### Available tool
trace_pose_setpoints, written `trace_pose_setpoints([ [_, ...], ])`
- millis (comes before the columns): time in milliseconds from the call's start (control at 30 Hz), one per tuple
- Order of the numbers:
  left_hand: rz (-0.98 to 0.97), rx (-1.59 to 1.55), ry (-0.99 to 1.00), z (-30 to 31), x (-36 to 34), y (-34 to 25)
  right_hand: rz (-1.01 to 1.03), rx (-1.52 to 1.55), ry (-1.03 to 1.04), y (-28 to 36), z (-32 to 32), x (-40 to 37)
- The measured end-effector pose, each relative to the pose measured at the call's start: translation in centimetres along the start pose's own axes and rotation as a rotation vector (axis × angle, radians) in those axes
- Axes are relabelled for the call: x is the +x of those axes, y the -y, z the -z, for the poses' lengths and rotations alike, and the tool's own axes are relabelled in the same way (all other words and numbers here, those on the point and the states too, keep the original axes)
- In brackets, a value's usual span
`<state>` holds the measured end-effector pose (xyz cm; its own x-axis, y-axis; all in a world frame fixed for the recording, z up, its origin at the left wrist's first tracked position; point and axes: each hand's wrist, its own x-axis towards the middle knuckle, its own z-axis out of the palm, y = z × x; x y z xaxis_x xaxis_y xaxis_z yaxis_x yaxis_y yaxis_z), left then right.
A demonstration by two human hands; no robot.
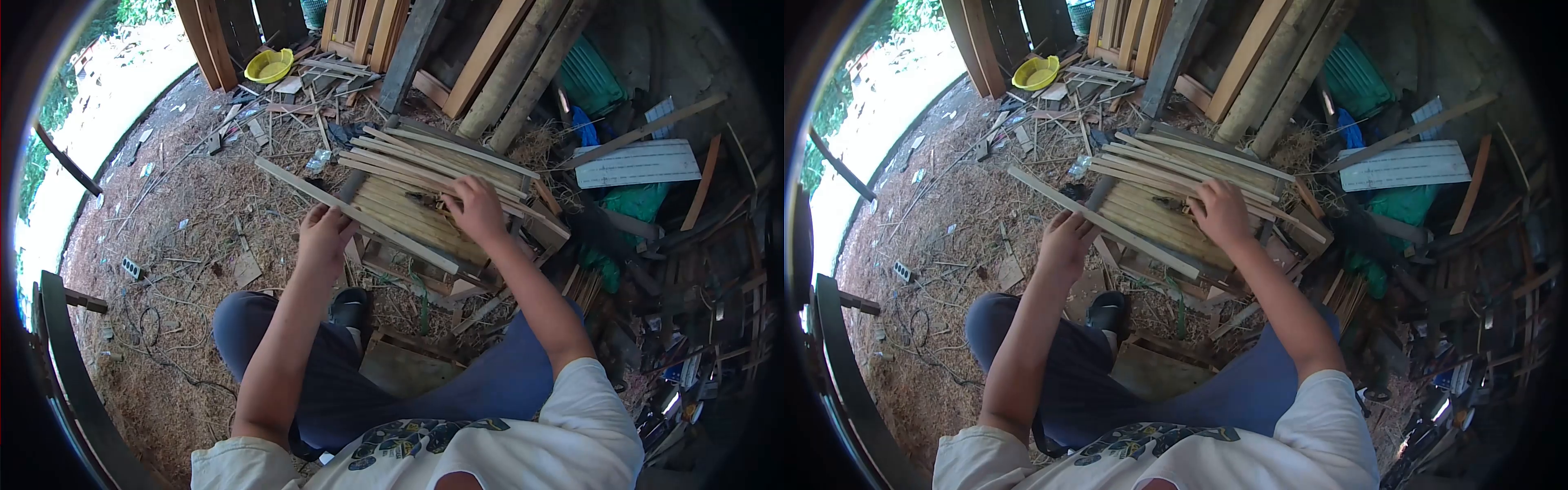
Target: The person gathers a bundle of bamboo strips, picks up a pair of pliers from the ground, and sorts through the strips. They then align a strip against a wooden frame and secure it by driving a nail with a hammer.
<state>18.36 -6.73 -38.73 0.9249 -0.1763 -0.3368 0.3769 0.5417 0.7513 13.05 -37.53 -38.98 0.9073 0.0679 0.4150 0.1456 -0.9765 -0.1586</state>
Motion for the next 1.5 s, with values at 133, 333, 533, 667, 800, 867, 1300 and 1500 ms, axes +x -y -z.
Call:
trace_pose_setpoints([
  [133, 0.052, -0.022, -0.016, -1.3, 0.3, 1.5, -0.251, 0.091, 0.063, -3.4, 0.9, 5.4],
  [333, 0.128, 0.023, -0.049, -2.3, 1.8, 3.3, -0.286, -0.144, 0.200, -10.4, -3.2, 9.1],
  [533, 0.134, 0.077, -0.072, -3.4, 3.0, 4.4, -0.254, -0.178, 0.116, -10.0, -3.2, 8.6],
  [667, 0.107, 0.120, -0.030, -3.6, 3.7, 5.4, -0.203, -0.047, -0.062, -9.6, -2.0, 8.0],
  [800, 0.067, 0.194, -0.016, -3.9, 4.0, 6.1, -0.252, 0.236, -0.024, -8.0, 0.8, 6.8],
  [867, 0.038, 0.239, -0.030, -4.2, 4.0, 6.3, -0.316, 0.376, 0.066, -6.7, 2.7, 6.2],
  [1300, 0.042, 0.161, 0.050, -4.0, 4.1, 6.3, -0.226, 0.520, 0.120, 1.7, 1.4, -1.4],
  [1500, 0.025, 0.073, 0.164, -4.4, 3.7, 5.7, -0.244, 0.608, 0.026, 4.2, 0.7, -2.9],
])
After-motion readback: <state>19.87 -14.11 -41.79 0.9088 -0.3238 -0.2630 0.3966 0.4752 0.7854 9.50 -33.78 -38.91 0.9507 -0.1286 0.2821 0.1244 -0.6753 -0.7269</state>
